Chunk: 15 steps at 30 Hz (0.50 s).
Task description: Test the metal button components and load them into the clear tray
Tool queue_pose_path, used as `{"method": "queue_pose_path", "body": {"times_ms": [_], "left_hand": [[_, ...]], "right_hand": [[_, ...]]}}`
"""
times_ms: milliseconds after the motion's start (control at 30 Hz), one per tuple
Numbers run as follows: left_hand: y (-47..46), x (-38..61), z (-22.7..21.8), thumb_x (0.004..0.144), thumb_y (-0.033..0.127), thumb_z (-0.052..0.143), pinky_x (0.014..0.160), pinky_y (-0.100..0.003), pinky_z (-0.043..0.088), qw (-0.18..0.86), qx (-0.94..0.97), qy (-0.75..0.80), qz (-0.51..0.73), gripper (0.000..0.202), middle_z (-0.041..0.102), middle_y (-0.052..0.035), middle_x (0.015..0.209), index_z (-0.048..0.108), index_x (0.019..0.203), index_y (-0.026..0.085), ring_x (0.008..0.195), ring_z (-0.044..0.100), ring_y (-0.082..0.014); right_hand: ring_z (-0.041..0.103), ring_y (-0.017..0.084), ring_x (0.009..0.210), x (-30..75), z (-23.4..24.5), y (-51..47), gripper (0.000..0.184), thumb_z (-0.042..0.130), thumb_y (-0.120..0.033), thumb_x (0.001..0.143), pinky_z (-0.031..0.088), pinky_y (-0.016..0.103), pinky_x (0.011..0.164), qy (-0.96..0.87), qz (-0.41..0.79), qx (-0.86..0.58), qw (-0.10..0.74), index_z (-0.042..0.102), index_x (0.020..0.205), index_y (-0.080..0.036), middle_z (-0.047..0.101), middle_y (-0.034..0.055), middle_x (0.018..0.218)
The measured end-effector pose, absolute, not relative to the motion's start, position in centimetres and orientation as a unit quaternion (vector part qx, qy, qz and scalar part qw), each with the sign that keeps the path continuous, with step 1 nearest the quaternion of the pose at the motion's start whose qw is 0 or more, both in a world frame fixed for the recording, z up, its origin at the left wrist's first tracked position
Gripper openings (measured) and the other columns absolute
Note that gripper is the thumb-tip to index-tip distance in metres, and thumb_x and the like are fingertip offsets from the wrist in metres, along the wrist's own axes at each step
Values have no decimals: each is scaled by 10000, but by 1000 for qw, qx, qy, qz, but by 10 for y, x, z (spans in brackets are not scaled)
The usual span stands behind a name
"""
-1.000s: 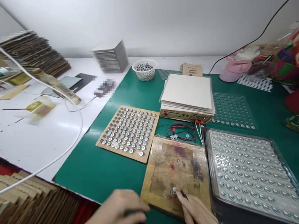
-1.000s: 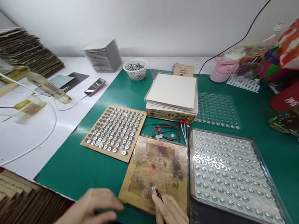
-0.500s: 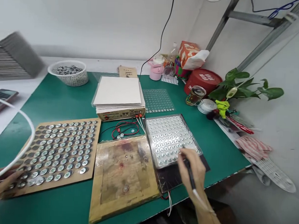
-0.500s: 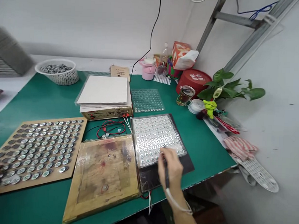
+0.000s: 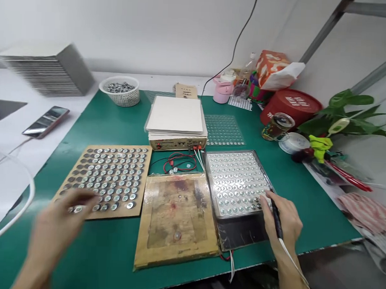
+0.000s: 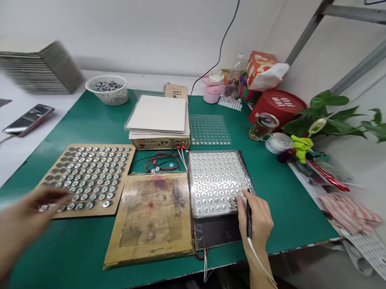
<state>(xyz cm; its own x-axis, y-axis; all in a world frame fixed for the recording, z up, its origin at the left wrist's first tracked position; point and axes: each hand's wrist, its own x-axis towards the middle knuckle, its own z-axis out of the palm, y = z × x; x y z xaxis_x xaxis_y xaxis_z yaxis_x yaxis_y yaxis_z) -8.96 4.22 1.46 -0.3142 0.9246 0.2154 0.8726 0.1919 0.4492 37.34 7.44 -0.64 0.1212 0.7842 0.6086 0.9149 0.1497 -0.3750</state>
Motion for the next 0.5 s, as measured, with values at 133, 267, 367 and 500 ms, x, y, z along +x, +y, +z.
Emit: {"method": "queue_pose_path", "body": {"times_ms": [133, 267, 367, 500], "left_hand": [[16, 23, -5, 925, 366, 505, 627, -215, 499, 222, 749, 559, 276, 243, 669, 5, 745, 648, 804, 213, 695, 617, -132], [4, 62, -26, 923, 281, 523, 606, -257, 461, 189, 773, 540, 275, 161, 610, -25, 732, 651, 866, 203, 703, 550, -164], [3, 58, -29, 919, 245, 531, 603, -259, 447, 191, 770, 540, 279, 124, 593, -26, 745, 647, 927, 200, 713, 530, -164], [6, 53, -27, 922, 214, 524, 609, -259, 442, 200, 764, 541, 288, 133, 582, -24, 750, 647, 974, 204, 717, 512, -159]], "right_hand": [[700, 208, 792, 309, 4, 54, 181, 530, -246, 898, 557, 300, 726, -643, 167, -598, 448, 643, 1027, -187, 730, 74, 881], [651, 148, 551, 243, 0, 32, 146, 532, -201, 816, 500, 218, 532, -719, 401, -456, 339, 675, 790, -200, 687, -4, 651], [570, 123, 450, 226, -8, 27, 183, 492, -202, 783, 425, 206, 464, -721, 408, -465, 312, 648, 690, -182, 605, -22, 530], [562, 114, 479, 232, -12, 29, 189, 480, -191, 803, 402, 193, 484, -723, 418, -485, 259, 646, 716, -177, 589, -24, 546]]}}
